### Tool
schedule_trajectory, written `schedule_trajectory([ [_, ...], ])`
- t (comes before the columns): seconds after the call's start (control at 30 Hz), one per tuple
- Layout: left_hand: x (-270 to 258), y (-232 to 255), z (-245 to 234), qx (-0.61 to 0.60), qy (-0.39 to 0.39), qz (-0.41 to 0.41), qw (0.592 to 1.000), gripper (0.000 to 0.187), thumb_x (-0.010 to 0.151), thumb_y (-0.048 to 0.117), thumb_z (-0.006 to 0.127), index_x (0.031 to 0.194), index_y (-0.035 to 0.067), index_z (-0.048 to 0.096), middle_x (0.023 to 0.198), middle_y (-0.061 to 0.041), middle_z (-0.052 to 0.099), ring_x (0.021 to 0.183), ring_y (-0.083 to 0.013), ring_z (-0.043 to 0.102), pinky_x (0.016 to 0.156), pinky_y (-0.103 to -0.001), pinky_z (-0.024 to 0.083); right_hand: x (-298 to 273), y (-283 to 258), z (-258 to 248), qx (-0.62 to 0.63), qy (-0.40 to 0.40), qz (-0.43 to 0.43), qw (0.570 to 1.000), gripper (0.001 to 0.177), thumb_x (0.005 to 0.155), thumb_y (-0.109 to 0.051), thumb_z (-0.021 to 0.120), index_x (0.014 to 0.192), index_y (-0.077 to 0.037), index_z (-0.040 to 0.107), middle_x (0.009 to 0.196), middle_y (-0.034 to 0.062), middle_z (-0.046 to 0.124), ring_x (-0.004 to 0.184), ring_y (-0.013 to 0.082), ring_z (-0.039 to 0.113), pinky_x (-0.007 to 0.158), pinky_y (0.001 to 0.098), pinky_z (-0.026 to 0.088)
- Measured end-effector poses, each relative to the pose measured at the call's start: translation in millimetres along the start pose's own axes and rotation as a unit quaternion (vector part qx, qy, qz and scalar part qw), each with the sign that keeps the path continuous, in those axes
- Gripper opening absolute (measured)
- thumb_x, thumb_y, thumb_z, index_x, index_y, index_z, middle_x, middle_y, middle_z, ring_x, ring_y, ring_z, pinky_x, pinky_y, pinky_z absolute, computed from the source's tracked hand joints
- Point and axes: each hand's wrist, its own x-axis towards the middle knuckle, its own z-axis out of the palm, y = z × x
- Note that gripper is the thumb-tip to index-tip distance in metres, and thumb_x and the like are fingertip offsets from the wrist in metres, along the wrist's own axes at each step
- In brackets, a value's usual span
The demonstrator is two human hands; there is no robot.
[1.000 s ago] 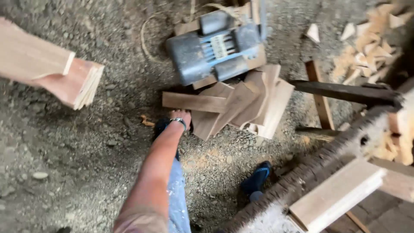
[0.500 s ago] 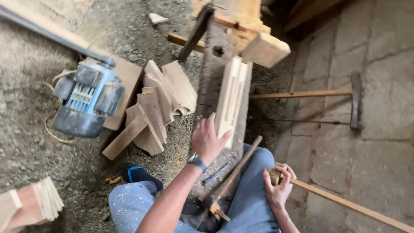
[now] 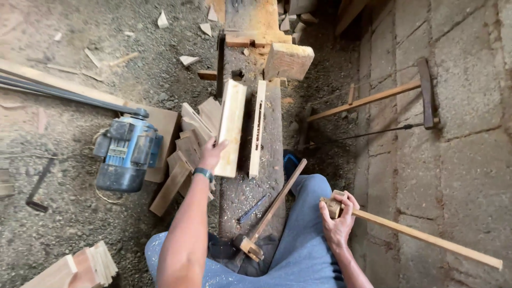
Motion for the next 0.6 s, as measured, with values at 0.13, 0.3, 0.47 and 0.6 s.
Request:
schedule_trajectory([
  [0.13, -100.8, 26.1, -49.2, -0.258, -0.016, -0.030, 0.966, 0.093, 0.073, 0.046, 0.067, 0.153, 0.009, 0.039, 0.147, -0.019, 0.057, 0.130, -0.0331, 0.059, 0.106, -0.050, 0.051, 3.2, -7.4, -4.1, 0.015, 0.026, -0.060, 0.998, 0.036, 0.086, -0.020, 0.076, 0.115, -0.007, 0.058, 0.133, 0.0195, 0.047, 0.132, 0.0334, 0.048, 0.110, 0.0471, 0.040],
  [0.3, -208.9, -13.7, -77.4, -0.457, -0.190, 0.144, 0.857, 0.067, 0.090, 0.062, 0.055, 0.121, 0.003, 0.062, 0.090, -0.018, 0.072, 0.070, -0.0282, 0.071, 0.063, -0.040, 0.060, -6.1, -87.6, -17.7, 0.108, 0.016, -0.084, 0.990, 0.039, 0.091, -0.027, 0.072, 0.120, -0.010, 0.052, 0.138, 0.0190, 0.044, 0.137, 0.0311, 0.046, 0.112, 0.0441, 0.040],
  [0.47, -281.6, -55.1, -78.7, -0.620, -0.125, 0.094, 0.769, 0.044, 0.093, 0.050, 0.059, 0.108, 0.009, 0.051, 0.095, -0.007, 0.053, 0.063, -0.0171, 0.053, 0.051, -0.031, 0.044, -35.8, -200.2, -30.4, 0.266, -0.151, -0.078, 0.949, 0.045, 0.094, -0.040, 0.061, 0.123, -0.010, 0.046, 0.136, 0.0195, 0.049, 0.130, 0.0270, 0.049, 0.112, 0.0404, 0.039],
  [0.6, -284.5, -104.2, -79.2, -0.592, 0.078, -0.054, 0.800, 0.053, 0.084, 0.064, 0.062, 0.098, 0.014, 0.056, 0.074, -0.004, 0.059, 0.050, -0.0163, 0.055, 0.040, -0.030, 0.046, -85.7, -239.8, 12.1, 0.468, -0.441, 0.085, 0.761, 0.062, 0.082, -0.036, 0.066, 0.132, -0.007, 0.044, 0.135, 0.0219, 0.054, 0.114, 0.0301, 0.061, 0.091, 0.0413, 0.054],
])
